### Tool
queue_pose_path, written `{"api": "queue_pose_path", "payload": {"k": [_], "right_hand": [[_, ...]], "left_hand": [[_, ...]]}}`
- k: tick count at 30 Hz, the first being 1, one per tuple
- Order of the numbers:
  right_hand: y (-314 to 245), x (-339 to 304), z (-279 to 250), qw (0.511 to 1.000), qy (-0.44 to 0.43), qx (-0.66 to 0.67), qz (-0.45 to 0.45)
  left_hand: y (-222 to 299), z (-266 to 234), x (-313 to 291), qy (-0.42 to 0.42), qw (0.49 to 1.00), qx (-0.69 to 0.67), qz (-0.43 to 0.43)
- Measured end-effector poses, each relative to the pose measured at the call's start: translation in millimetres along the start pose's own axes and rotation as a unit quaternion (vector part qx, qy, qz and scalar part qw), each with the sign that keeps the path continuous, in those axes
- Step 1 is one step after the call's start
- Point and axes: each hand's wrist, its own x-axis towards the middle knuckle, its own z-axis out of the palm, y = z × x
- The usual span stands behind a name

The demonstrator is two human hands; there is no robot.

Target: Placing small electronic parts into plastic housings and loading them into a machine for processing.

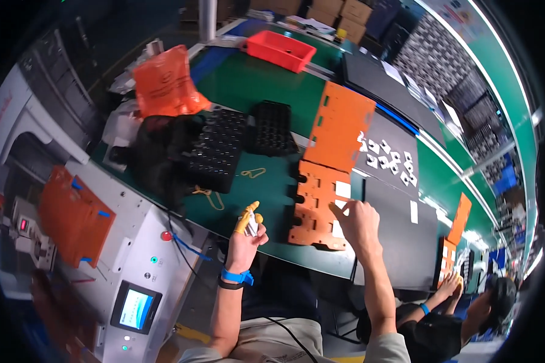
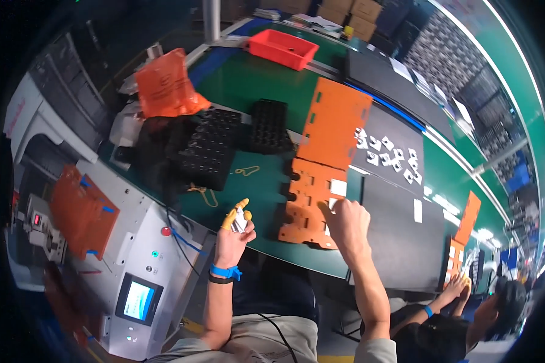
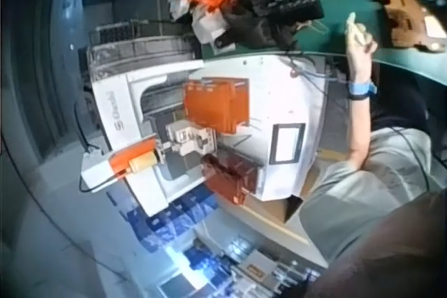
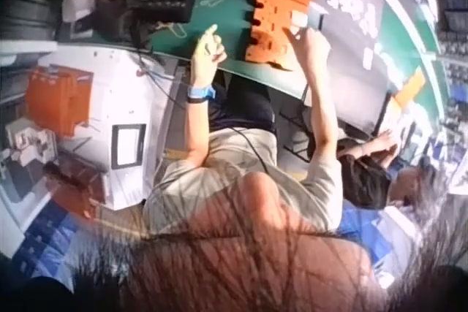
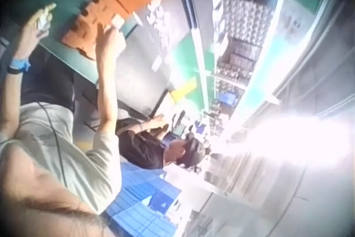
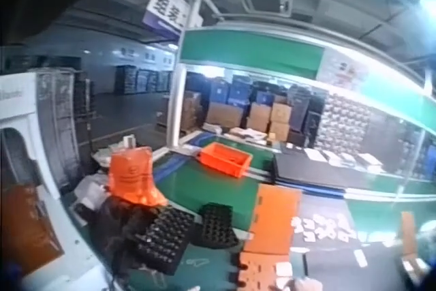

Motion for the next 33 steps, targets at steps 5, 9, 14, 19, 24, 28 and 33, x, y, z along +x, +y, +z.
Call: {"api": "queue_pose_path", "payload": {"k": [5, 9, 14, 19, 24, 28, 33], "right_hand": [[-125, 62, 35, 0.942, -0.032, 0.267, -0.2], [-216, 99, 63, 0.912, 0.028, 0.322, -0.252], [-271, 106, 65, 0.962, 0.029, 0.136, -0.234], [-272, 105, 65, 0.963, 0.025, 0.172, -0.204], [-230, 67, 30, 0.936, 0.043, 0.304, -0.173], [-151, 15, 18, 0.908, 0.037, 0.405, -0.104], [-71, -42, 25, 0.85, -0.02, 0.527, 0.021]], "left_hand": [[27, -20, -13, 0.018, 0.999, -0.03, 0.034], [35, -31, -21, 0.086, 0.987, 0.044, 0.127], [48, -37, -27, 0.076, 0.989, 0.04, 0.119], [53, -48, -30, -0.027, 0.994, 0.012, 0.105], [42, -35, -30, 0.034, 0.949, 0.269, 0.162], [31, -18, -21, -0.051, 0.955, 0.268, 0.116], [8, 27, -19, -0.128, 0.968, 0.199, 0.085]]}}
